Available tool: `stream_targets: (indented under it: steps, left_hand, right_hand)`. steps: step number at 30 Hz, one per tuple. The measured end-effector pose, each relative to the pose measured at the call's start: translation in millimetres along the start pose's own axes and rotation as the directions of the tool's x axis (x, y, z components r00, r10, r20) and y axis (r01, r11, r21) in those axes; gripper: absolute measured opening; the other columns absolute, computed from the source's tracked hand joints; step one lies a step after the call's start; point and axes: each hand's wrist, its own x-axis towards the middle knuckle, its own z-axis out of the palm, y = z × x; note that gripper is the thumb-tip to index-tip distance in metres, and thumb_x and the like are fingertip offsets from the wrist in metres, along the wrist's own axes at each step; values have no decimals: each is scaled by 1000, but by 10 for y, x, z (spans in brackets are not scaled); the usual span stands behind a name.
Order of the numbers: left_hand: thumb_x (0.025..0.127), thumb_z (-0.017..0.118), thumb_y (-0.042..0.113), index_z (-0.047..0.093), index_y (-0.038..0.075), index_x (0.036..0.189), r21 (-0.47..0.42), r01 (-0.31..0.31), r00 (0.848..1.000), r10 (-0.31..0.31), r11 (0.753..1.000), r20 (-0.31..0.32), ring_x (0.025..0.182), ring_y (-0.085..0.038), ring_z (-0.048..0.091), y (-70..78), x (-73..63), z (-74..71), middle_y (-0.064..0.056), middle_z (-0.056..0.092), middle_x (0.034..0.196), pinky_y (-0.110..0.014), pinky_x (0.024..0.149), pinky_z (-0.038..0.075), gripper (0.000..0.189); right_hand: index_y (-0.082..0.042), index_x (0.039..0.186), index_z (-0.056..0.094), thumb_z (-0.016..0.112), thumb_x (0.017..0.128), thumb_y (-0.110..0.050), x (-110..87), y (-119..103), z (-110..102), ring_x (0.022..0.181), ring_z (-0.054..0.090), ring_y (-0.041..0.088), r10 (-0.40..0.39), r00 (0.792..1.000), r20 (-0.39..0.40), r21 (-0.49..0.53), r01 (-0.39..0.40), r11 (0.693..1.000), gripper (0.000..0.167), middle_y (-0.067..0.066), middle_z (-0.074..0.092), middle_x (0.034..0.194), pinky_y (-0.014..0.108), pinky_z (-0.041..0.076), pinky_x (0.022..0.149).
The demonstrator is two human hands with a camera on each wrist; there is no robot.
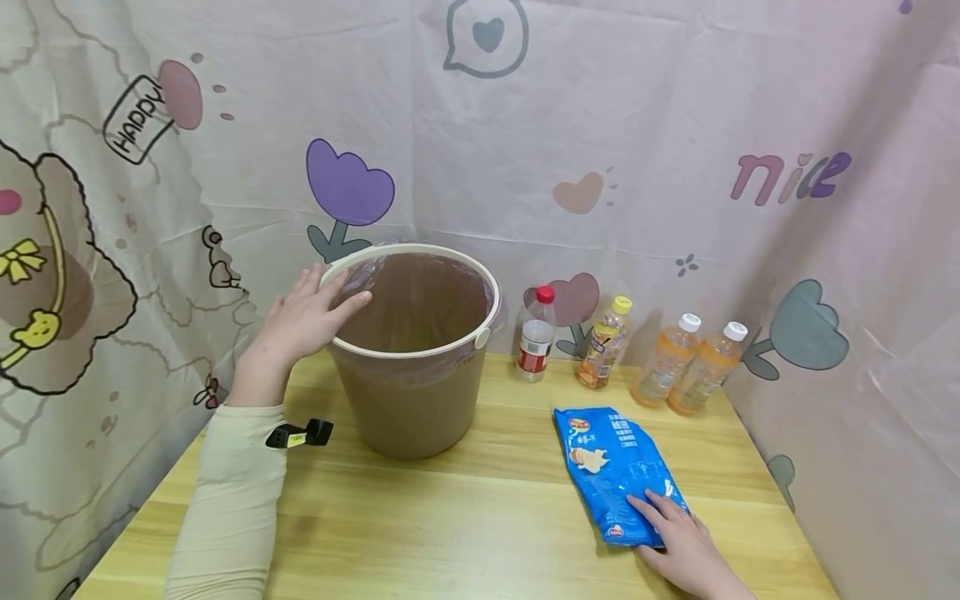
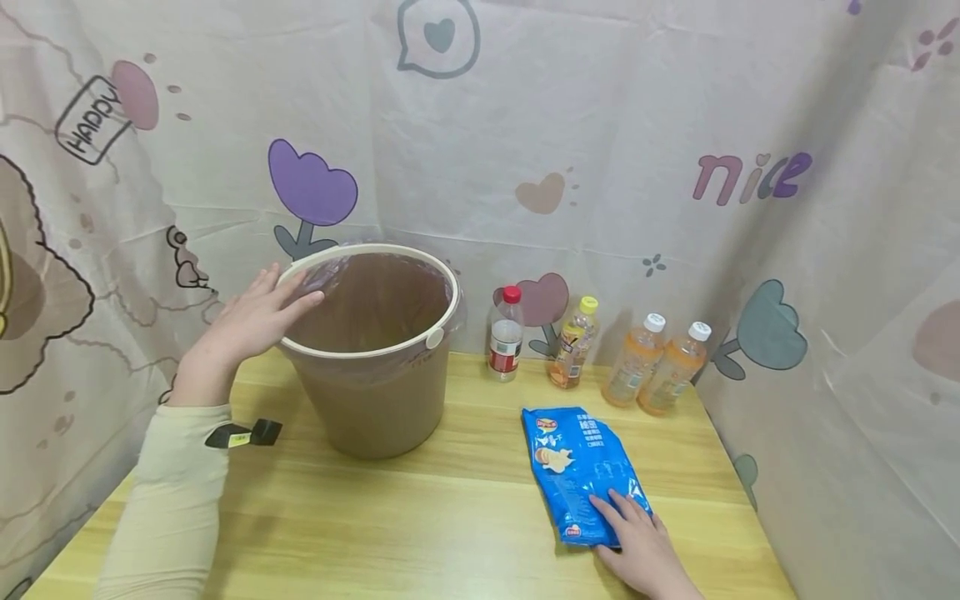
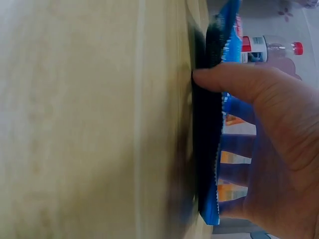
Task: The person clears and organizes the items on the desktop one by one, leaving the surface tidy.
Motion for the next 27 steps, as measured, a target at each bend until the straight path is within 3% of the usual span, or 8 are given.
stream_targets:
  steps: [8,16,19,23,27]
  left_hand:
    - [89,18,80,8,20,158,0,1,1000,-1,1000,2,151,-39,-13,26,-8,3,-15,-16,163,-74,112,-4,92]
    - [88,18,81,9,21,158,6,13,1000,-13,1000,-9,151,-39,-12,11,-17,4,-15,-15,163,-73,112,-3,93]
    - [88,18,81,9,21,158,0,12,1000,-12,1000,-12,151,-39,-12,12,-22,6,-15,-16,163,-73,112,-4,92]
    - [89,19,81,10,20,158,-4,15,1000,-15,1000,-13,151,-39,-12,9,-34,12,-16,-15,163,-73,112,-6,92]
    - [88,18,81,10,21,158,-8,15,1000,-15,1000,-13,151,-38,-13,16,-34,7,-14,-17,163,-73,112,-5,92]
  right_hand:
    - [-13,135,57,69,86,-12,-2,14,-21,123,55,43,-66,994,-90,-58,61,996,51,17,58,135,67,47,91]
    - [-15,133,60,67,87,-3,-12,-46,-100,113,64,36,-79,976,-204,-116,56,992,48,15,67,123,61,49,92]
    - [-15,133,60,68,83,1,-28,-62,-162,111,65,36,-105,953,-285,-153,63,986,53,14,69,122,62,48,90]
    - [-15,132,62,66,77,8,-71,-63,-254,103,68,35,-160,902,-402,-179,94,979,59,14,71,115,60,50,85]
    - [-15,132,60,63,74,10,-104,-58,-327,98,69,36,-186,874,-448,-198,105,975,63,17,72,113,58,52,83]
